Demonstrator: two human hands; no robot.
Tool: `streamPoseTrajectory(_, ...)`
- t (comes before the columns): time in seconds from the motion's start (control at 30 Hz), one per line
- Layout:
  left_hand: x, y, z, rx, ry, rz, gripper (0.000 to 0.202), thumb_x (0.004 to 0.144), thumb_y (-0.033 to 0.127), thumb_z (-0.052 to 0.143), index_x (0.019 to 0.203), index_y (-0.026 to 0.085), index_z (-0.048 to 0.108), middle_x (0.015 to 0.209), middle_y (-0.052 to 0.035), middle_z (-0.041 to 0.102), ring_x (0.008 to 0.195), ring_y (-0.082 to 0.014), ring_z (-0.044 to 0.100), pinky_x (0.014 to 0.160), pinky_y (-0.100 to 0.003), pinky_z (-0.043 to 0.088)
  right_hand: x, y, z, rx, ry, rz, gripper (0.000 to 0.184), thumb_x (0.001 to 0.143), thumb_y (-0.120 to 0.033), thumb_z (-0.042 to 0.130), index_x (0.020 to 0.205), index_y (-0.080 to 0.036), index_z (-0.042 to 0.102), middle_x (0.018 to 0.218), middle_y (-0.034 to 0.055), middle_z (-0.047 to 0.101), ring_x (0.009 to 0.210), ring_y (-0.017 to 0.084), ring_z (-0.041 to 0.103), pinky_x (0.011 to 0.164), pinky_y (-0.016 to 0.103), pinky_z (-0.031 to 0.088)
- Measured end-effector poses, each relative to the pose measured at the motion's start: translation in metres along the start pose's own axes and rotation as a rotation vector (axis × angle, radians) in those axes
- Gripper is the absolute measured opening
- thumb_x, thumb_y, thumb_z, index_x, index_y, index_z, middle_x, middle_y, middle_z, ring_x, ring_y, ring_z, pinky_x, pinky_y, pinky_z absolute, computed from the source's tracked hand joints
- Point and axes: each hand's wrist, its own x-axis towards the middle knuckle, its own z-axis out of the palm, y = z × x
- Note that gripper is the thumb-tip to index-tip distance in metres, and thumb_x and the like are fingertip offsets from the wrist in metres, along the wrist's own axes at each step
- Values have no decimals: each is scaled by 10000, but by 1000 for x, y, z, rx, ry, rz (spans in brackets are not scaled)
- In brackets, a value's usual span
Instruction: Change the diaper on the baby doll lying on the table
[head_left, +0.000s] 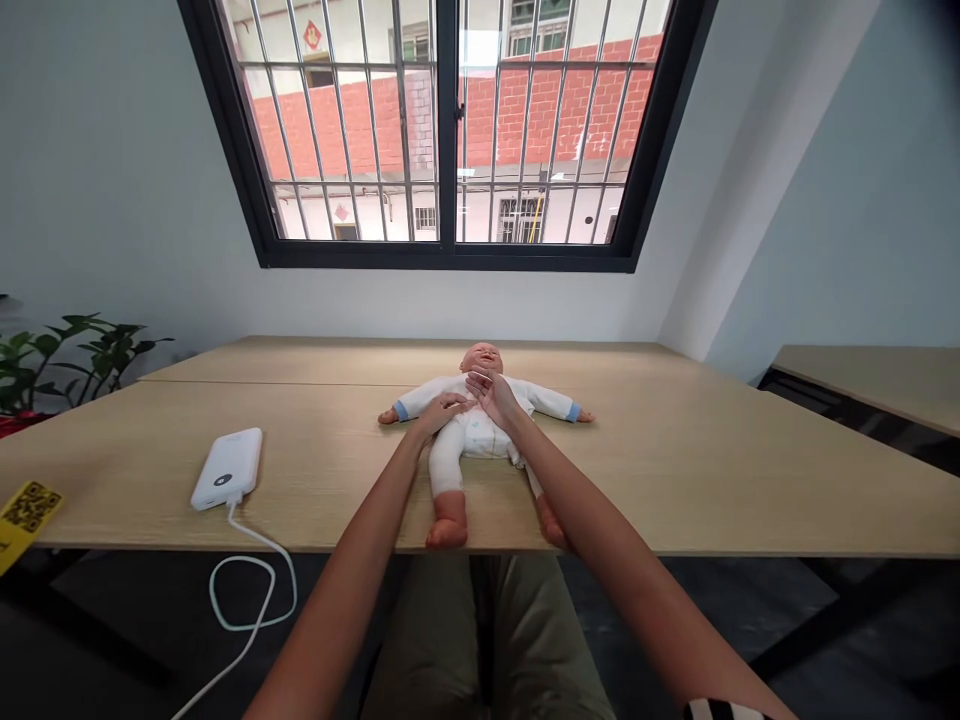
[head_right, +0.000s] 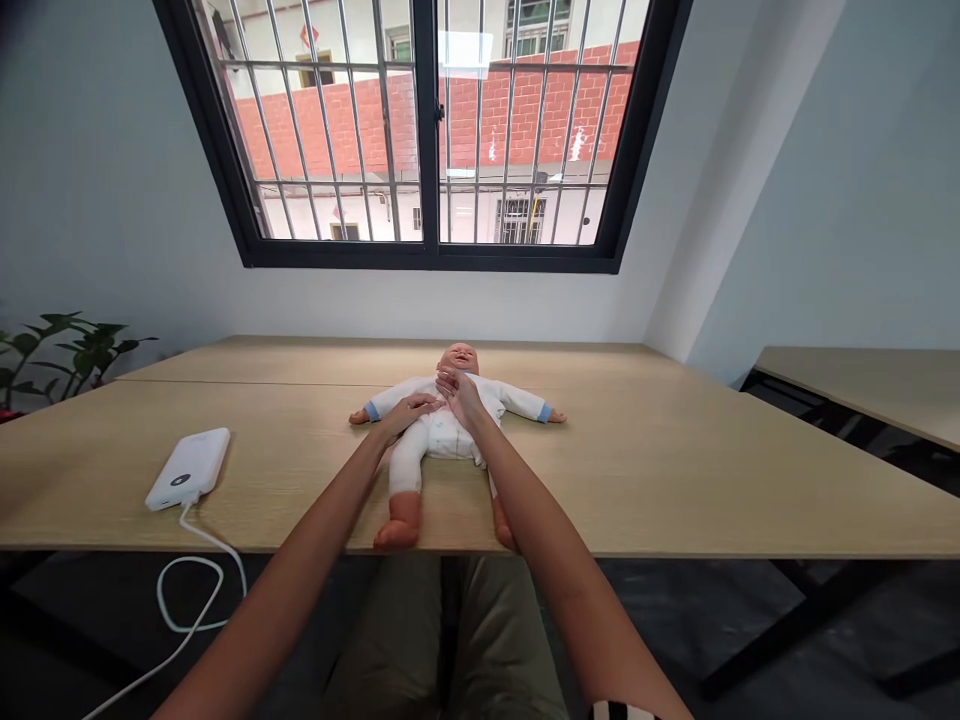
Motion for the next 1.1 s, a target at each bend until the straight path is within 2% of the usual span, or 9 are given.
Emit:
streamPoseTrajectory(0.17, 2, 2, 4, 30, 51, 46, 193, 679, 284, 730, 836, 174, 705, 977, -68, 680, 1012, -239, 570, 961, -336, 395, -1, 1, 0, -19, -4, -12, 93, 758, -269, 616, 828, -207, 621, 813, 40, 657, 852, 154, 644, 910, 293, 528)
streamPoseTrajectory(0.3, 1, -3, 4, 79, 176, 45, 356, 613, 255, 795, 936, 192, 661, 1086, -73, 621, 1135, -270, 490, 1016, -350, 338, 0, 4, 2, -77, 8, -38, 144, 748, -305, 626, 855, -209, 625, 790, 32, 648, 859, 163, 639, 900, 305, 531)
streamPoseTrajectory(0.47, 3, -16, 4, 88, 336, -43, 526, 582, 332, 843, 1018, 198, 582, 1176, -102, 520, 1190, -293, 434, 1015, -370, 316, 2, 7, 3, -168, 17, -81, 193, 737, -375, 622, 845, -216, 610, 797, 37, 643, 876, 170, 634, 890, 315, 532)
streamPoseTrajectory(0.63, 6, -17, 5, 14, 335, -23, 420, 582, 349, 849, 903, 199, 624, 1078, -81, 573, 1167, -280, 460, 1009, -346, 328, 0, 4, 4, -331, 36, -150, 266, 738, -455, 575, 851, -215, 563, 799, 38, 624, 833, 174, 630, 807, 315, 533)
streamPoseTrajectory(0.8, 3, -17, 5, -149, 294, -13, 413, 647, 439, 797, 921, 183, 623, 991, -74, 623, 991, -234, 564, 867, -324, 430, -12, -1, -2, -632, 115, -257, 186, 726, -330, 543, 877, -221, 541, 775, 3, 583, 642, 154, 549, 625, 303, 461)
streamPoseTrajectory(0.97, 4, -24, 5, -294, 279, -23, 410, 653, 439, 789, 915, 172, 621, 883, -51, 643, 816, -177, 594, 760, -298, 462, -21, -1, -5, -892, 119, -306, 171, 669, -218, 536, 838, -225, 507, 716, -15, 558, 708, 187, 540, 711, 329, 426)
streamPoseTrajectory(1.1, 5, -26, 4, -343, 265, -17, 328, 677, 366, 774, 889, 165, 627, 866, -38, 645, 781, -154, 584, 760, -288, 456, -20, 3, -4, -954, 54, -331, 266, 672, -226, 519, 938, -219, 525, 793, -13, 576, 699, 170, 535, 725, 320, 425)
